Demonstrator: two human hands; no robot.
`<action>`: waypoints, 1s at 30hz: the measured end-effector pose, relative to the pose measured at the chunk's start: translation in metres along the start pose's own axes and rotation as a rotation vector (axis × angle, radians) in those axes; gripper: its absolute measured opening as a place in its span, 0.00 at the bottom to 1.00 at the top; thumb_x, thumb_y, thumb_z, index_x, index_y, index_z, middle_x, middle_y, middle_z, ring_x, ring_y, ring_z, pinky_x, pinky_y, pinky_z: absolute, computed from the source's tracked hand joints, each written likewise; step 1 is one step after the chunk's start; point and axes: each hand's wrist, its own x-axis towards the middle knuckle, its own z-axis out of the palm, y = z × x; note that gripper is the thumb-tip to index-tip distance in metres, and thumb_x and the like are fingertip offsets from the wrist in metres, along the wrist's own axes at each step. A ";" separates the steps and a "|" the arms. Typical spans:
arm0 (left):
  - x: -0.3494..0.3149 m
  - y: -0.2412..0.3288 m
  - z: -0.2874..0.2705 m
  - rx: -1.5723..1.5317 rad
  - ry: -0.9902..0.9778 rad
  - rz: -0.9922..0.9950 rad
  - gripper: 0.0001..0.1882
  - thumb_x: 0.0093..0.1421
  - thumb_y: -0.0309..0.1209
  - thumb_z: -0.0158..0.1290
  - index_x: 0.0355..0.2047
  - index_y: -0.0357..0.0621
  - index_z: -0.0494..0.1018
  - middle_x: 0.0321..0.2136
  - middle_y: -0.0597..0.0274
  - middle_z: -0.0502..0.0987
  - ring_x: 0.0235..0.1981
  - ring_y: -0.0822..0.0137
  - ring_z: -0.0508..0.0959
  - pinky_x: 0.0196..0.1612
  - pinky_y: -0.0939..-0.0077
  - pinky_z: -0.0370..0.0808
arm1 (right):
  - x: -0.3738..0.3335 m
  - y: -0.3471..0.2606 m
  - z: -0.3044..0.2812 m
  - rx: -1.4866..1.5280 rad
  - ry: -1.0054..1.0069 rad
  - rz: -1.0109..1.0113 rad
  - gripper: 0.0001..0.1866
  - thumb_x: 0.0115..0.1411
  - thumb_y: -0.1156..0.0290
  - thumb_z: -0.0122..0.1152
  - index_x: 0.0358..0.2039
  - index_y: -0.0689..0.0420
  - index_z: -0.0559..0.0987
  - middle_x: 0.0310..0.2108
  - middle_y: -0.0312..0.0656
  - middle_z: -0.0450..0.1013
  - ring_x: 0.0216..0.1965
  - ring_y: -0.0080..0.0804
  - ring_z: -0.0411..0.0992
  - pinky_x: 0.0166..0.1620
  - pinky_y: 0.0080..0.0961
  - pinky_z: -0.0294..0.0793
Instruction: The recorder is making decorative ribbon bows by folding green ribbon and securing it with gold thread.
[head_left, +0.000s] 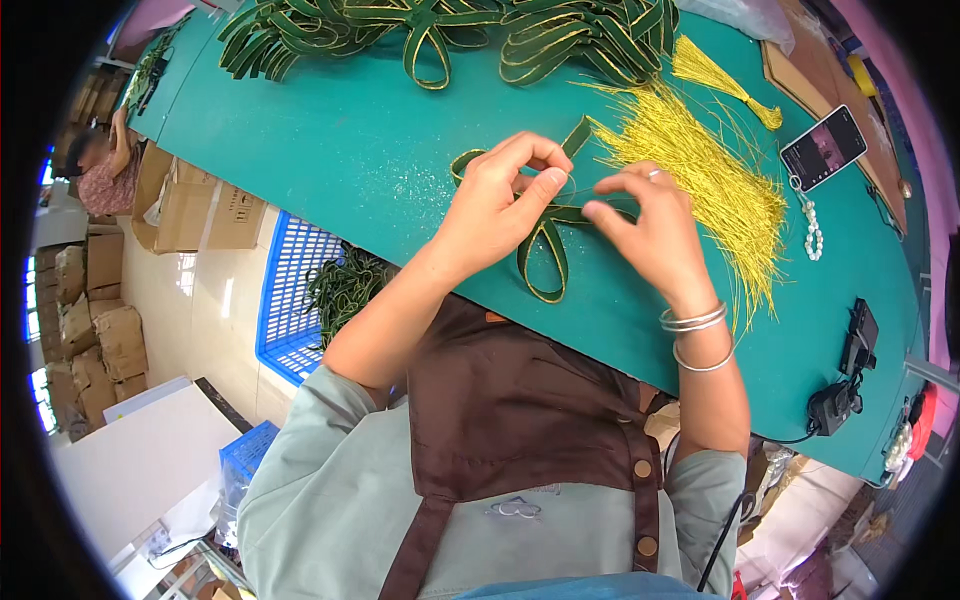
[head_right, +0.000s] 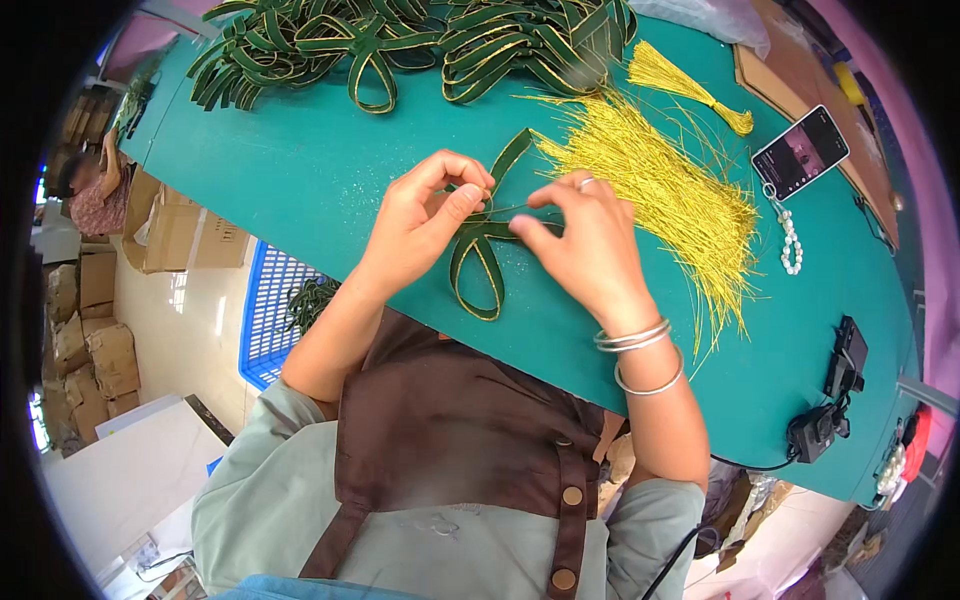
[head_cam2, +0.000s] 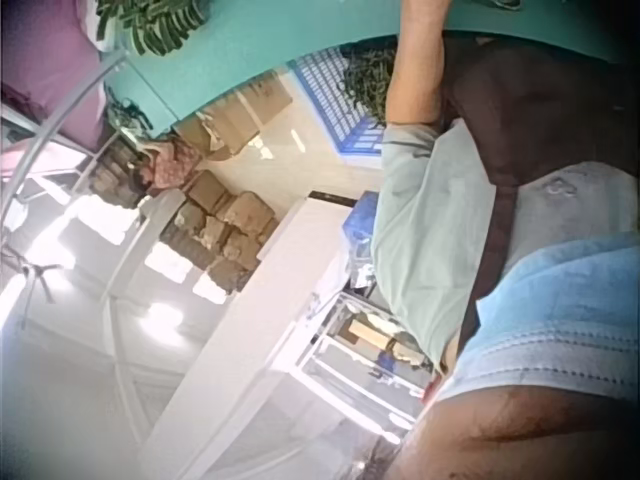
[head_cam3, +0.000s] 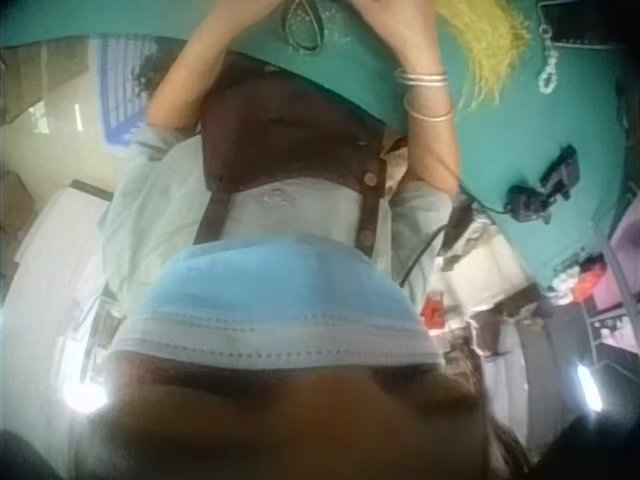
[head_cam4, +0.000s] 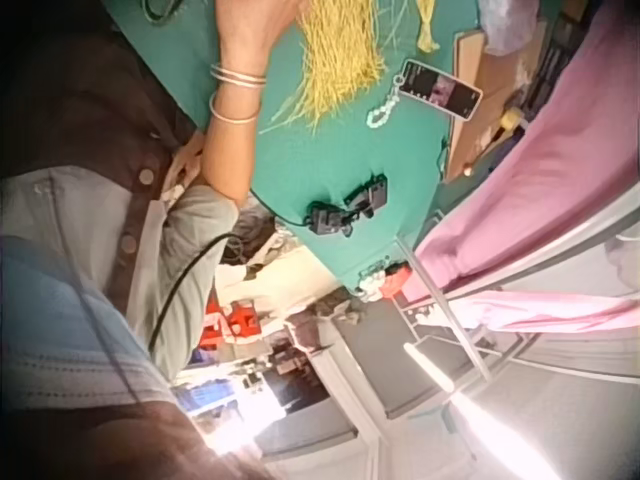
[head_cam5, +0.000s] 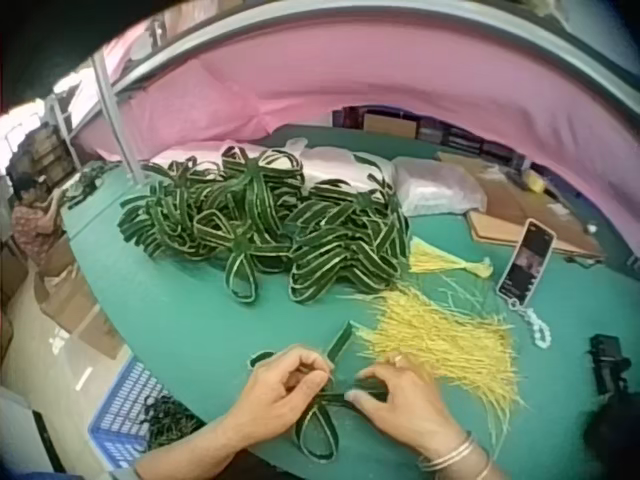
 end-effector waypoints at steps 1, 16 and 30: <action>0.000 -0.002 0.000 -0.001 0.001 -0.001 0.06 0.66 0.25 0.54 0.42 0.36 0.74 0.39 0.57 0.77 0.39 0.69 0.79 0.41 0.74 0.80 | -0.001 -0.003 0.003 -0.054 -0.031 -0.060 0.09 0.53 0.69 0.71 0.34 0.58 0.85 0.34 0.43 0.76 0.39 0.40 0.75 0.42 0.33 0.73; 0.008 0.006 0.001 0.190 -0.165 0.104 0.03 0.66 0.21 0.53 0.40 0.35 0.74 0.40 0.60 0.77 0.38 0.71 0.80 0.38 0.78 0.81 | -0.006 -0.008 0.007 0.576 -0.053 0.158 0.05 0.58 0.76 0.69 0.34 0.62 0.85 0.31 0.37 0.81 0.34 0.22 0.76 0.41 0.21 0.76; -0.004 0.005 0.013 0.173 -0.002 0.006 0.08 0.58 0.22 0.64 0.39 0.38 0.82 0.28 0.66 0.77 0.25 0.79 0.74 0.26 0.84 0.72 | -0.006 0.007 0.016 0.905 -0.111 0.265 0.06 0.64 0.74 0.64 0.37 0.63 0.82 0.34 0.35 0.79 0.36 0.18 0.74 0.43 0.18 0.75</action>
